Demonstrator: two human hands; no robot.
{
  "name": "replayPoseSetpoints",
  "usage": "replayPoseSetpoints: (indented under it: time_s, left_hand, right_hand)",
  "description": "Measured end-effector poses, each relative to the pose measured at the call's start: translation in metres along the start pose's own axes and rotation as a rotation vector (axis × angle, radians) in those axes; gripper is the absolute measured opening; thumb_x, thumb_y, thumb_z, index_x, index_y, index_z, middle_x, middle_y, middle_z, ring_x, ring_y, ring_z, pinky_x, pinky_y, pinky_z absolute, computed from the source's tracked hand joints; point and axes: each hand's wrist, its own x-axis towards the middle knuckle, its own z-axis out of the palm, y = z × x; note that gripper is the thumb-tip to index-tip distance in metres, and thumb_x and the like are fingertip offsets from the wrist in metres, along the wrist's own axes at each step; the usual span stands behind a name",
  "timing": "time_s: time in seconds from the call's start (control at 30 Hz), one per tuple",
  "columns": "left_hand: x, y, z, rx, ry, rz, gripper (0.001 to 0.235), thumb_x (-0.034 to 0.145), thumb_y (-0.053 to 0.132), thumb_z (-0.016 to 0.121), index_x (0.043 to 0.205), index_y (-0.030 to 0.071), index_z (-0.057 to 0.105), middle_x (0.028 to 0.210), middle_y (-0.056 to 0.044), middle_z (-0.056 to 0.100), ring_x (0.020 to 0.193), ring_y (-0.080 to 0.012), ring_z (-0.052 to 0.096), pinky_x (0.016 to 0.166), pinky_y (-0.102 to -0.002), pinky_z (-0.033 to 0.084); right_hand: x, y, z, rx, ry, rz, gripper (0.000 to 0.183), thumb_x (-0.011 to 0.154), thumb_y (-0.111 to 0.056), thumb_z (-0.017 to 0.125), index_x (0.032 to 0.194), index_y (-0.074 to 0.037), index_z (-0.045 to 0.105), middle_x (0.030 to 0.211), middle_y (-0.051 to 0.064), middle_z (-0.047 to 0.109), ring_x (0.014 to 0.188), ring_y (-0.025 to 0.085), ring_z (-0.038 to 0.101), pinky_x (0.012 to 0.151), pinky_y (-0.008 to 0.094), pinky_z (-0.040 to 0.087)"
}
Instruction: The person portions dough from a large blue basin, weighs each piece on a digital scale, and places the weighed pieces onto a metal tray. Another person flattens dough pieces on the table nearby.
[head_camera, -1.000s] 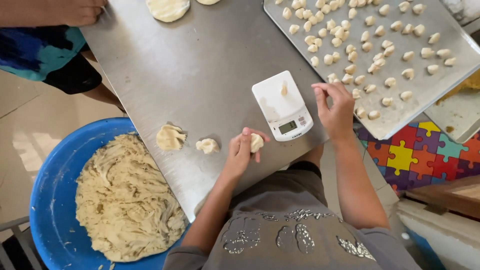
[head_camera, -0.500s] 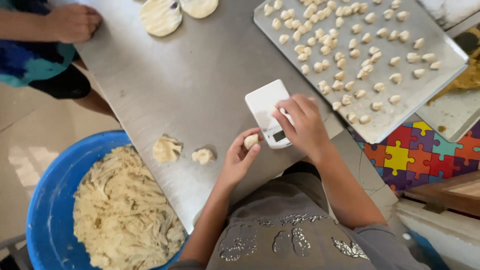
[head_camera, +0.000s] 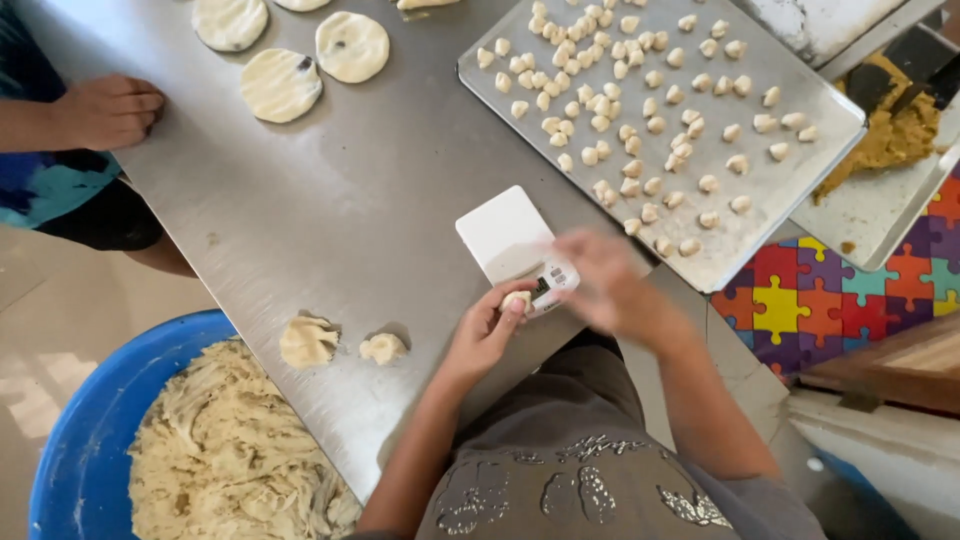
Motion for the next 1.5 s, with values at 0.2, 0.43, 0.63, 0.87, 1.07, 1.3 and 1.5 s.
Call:
replayPoseSetpoints:
  time_s: [0.2, 0.43, 0.63, 0.87, 1.07, 1.3, 1.5]
  left_hand:
    - [-0.004, 0.039, 0.013, 0.216, -0.126, 0.061, 0.032, 0.1, 0.018, 0.039, 0.087, -0.004, 0.058, 0.061, -0.016, 0.055, 0.059, -0.019, 0.047, 0.051, -0.035, 0.046]
    - [-0.024, 0.033, 0.016, 0.267, -0.271, 0.186, 0.032, 0.102, 0.022, 0.034, 0.087, 0.002, 0.054, 0.072, -0.017, 0.054, 0.069, -0.0269, 0.055, 0.067, -0.038, 0.049]
    - [-0.045, 0.049, 0.007, 0.202, -0.252, 0.017, 0.044, 0.087, 0.027, 0.062, 0.122, 0.004, 0.046, 0.089, -0.02, 0.06, 0.081, -0.0303, 0.063, 0.072, -0.04, 0.052]
    - [-0.068, 0.015, -0.041, 0.094, 0.219, 0.074, 0.05, 0.098, 0.028, 0.047, 0.052, 0.013, 0.058, 0.034, -0.002, 0.049, 0.033, -0.0081, 0.042, 0.045, -0.018, 0.04]
    - [-0.067, 0.021, -0.025, -0.161, 0.21, 0.129, 0.057, 0.093, 0.011, 0.056, 0.143, 0.007, 0.03, 0.107, -0.008, 0.062, 0.091, -0.0066, 0.059, 0.076, -0.019, 0.055]
    - [-0.052, 0.017, -0.019, -0.186, 0.201, 0.124, 0.03, 0.088, 0.011, 0.064, 0.114, -0.002, 0.061, 0.086, -0.009, 0.061, 0.069, -0.0103, 0.058, 0.06, -0.023, 0.056]
    - [-0.035, 0.022, -0.003, -0.018, 0.059, 0.004, 0.068, 0.097, 0.05, 0.026, 0.065, 0.004, 0.066, 0.044, -0.001, 0.051, 0.042, -0.0084, 0.049, 0.042, -0.019, 0.035]
  right_hand:
    - [-0.025, -0.025, 0.006, 0.4, -0.388, 0.109, 0.027, 0.088, -0.013, 0.061, 0.113, -0.006, 0.064, 0.092, 0.008, 0.057, 0.078, 0.027, 0.059, 0.076, 0.034, 0.048]
    - [-0.026, 0.01, 0.027, 0.121, -0.191, 0.117, 0.026, 0.082, -0.017, 0.071, 0.105, -0.008, 0.062, 0.084, 0.004, 0.059, 0.07, 0.022, 0.059, 0.068, 0.033, 0.048]
    - [-0.021, 0.049, 0.063, 0.023, -0.081, 0.167, 0.018, 0.087, -0.018, 0.073, 0.101, -0.011, 0.065, 0.085, 0.005, 0.05, 0.063, 0.025, 0.054, 0.059, 0.035, 0.046]
    - [-0.007, 0.032, 0.006, 0.141, 0.005, 0.293, 0.024, 0.102, -0.011, 0.055, 0.123, -0.008, 0.066, 0.098, 0.007, 0.054, 0.076, 0.014, 0.049, 0.066, 0.024, 0.042]
    - [-0.006, 0.035, 0.039, 0.071, -0.213, 0.095, 0.028, 0.093, -0.001, 0.052, 0.119, 0.0, 0.063, 0.105, 0.017, 0.06, 0.096, 0.035, 0.059, 0.082, 0.041, 0.046]
    - [-0.024, 0.021, 0.037, -0.152, -0.234, -0.061, 0.017, 0.092, -0.024, 0.061, 0.102, -0.012, 0.066, 0.083, 0.002, 0.051, 0.077, 0.021, 0.057, 0.072, 0.032, 0.043]
    - [-0.006, 0.024, -0.039, -0.231, 0.526, -0.23, 0.053, 0.102, -0.034, 0.024, 0.057, -0.007, 0.031, 0.049, 0.005, 0.026, 0.044, 0.02, 0.024, 0.056, 0.037, 0.026]
